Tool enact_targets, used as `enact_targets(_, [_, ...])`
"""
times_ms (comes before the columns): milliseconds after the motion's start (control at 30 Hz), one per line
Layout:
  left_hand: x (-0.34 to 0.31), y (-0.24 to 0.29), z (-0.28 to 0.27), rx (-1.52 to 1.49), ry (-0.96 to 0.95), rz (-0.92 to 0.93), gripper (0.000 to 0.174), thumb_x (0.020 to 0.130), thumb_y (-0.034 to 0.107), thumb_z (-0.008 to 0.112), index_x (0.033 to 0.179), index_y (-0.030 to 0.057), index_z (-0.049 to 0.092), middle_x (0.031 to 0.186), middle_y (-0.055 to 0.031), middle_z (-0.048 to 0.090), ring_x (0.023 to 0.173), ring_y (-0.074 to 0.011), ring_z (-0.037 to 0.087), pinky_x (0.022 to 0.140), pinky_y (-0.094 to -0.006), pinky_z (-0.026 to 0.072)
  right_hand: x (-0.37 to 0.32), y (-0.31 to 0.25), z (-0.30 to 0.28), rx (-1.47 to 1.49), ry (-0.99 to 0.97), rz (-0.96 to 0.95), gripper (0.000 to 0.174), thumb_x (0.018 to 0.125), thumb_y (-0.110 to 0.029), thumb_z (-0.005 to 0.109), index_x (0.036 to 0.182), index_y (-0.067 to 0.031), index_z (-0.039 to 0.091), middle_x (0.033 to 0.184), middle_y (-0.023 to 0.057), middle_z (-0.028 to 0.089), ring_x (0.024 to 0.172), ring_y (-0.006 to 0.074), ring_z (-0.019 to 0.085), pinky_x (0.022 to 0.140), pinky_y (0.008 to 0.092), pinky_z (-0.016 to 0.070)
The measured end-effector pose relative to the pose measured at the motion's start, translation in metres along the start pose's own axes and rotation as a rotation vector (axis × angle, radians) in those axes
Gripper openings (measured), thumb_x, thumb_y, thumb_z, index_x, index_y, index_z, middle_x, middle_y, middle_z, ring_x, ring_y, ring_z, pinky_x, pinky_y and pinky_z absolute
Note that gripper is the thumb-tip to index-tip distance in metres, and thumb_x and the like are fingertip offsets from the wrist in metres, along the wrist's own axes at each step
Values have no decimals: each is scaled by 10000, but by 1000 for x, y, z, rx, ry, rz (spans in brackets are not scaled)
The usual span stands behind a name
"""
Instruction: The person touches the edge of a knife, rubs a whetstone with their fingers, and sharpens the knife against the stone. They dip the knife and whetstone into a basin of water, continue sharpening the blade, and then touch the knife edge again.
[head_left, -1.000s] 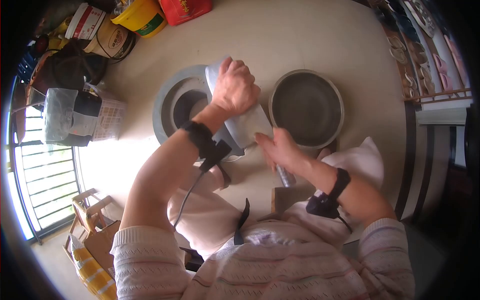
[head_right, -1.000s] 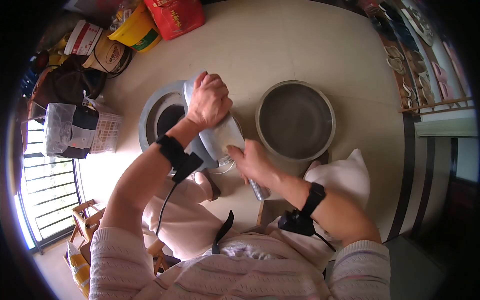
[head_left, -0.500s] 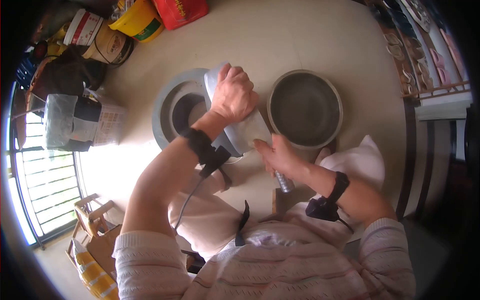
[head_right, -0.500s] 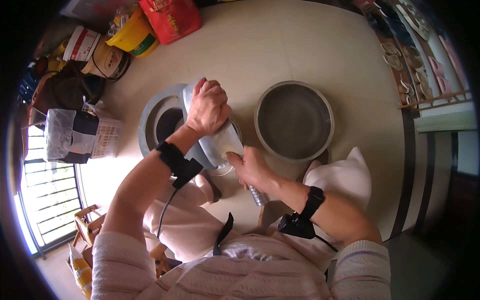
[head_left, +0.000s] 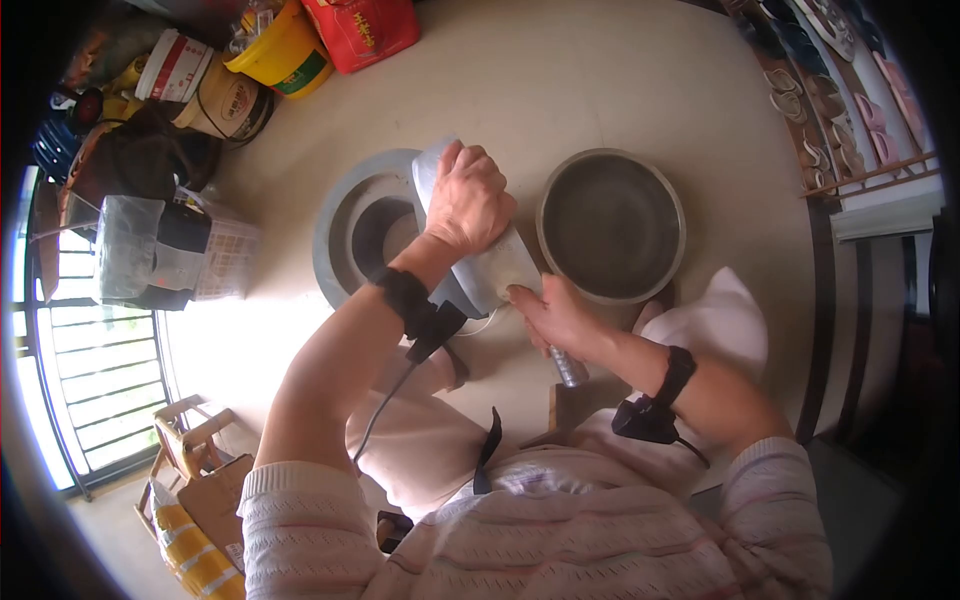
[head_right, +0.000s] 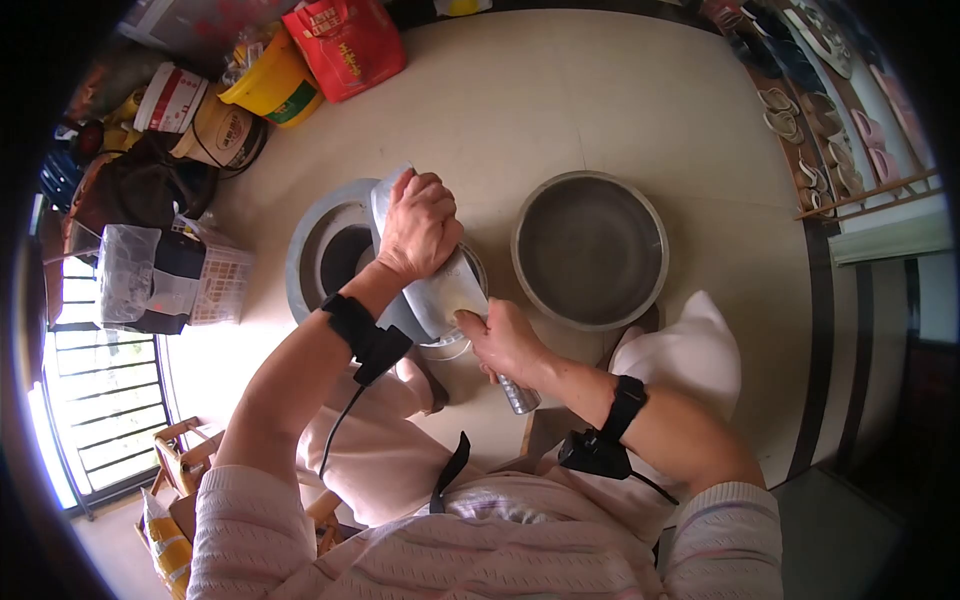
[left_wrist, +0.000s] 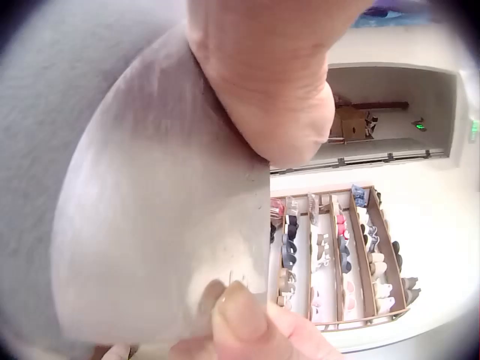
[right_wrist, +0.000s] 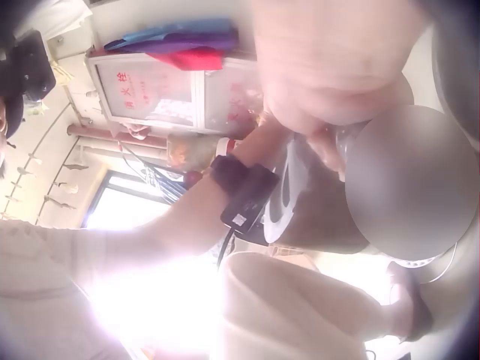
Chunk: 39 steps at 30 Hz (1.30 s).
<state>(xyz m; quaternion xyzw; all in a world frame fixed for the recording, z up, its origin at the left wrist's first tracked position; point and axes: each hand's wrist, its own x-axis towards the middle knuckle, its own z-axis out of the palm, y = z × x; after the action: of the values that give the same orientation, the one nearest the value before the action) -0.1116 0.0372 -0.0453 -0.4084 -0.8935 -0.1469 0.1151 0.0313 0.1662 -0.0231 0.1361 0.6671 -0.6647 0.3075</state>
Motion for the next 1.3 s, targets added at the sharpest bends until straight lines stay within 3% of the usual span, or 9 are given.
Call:
enact_targets(233, [28,-44,5,76,-63,-47,179,721,216,517,686,66,609,839,-61,581,1031,-245,498,1019,-447,287,45,-23,-6,62,3,-40,302,934,-264,499,769,-11,485,495,15,433,381,98,437,332,273,367])
enact_targets(300, [33,-53,4,54,-18,-37,251,731,250,505,668,53,647,831,-91,603,999,-251,499,1024,-437,282,51,-31,-5,62,25,-10,294,930,-260,502,768,-14,486,519,5,425,395,94,432,341,268,374])
enact_targets(500, [4,-10,3,7,80,37,213,703,226,529,705,47,645,835,-93,593,1012,-263,495,1021,-463,290,14,-1,5,-14,33,-29,278,929,-244,503,789,-4,494,521,5,436,394,97,439,336,271,376])
enact_targets(567, [0,0,1,-22,45,14,217,710,224,519,695,49,647,838,-99,592,1022,-270,491,1031,-472,274,-1,3,2,51,60,-23,340,911,-242,526,731,44,497,497,36,455,369,137,474,312,305,384])
enact_targets(767, [24,-34,4,38,-46,-47,187,717,214,523,716,62,633,862,-65,591,1047,-243,496,1029,-447,275,33,-22,-10,-72,18,-33,286,936,-243,508,805,12,508,511,20,466,375,103,445,339,278,372])
enact_targets(867, [31,-44,4,76,-56,-56,186,717,214,522,708,66,634,859,-64,593,1046,-240,497,1027,-444,279,44,-25,-6,70,38,-22,305,939,-247,501,773,9,514,479,27,462,356,109,438,340,285,371])
enact_targets(1033, [7,-10,0,31,0,15,160,697,194,536,726,60,618,854,-72,587,1035,-256,499,1015,-449,296,7,-10,0,-39,31,-49,327,943,-246,494,704,-22,495,447,35,459,345,113,447,334,284,365])
enact_targets(1067, [3,-3,-1,17,1,6,156,697,193,534,718,62,617,852,-71,587,1035,-256,499,1015,-448,296,2,0,-1,-21,32,-79,332,921,-231,505,733,42,522,443,41,464,326,137,458,312,303,374])
enact_targets(1300, [24,-32,6,78,-43,-42,173,710,211,523,687,75,627,845,-57,595,1025,-243,498,1015,-433,290,31,-23,-12,-10,14,-83,333,919,-233,510,717,31,502,468,31,438,348,131,452,312,302,376])
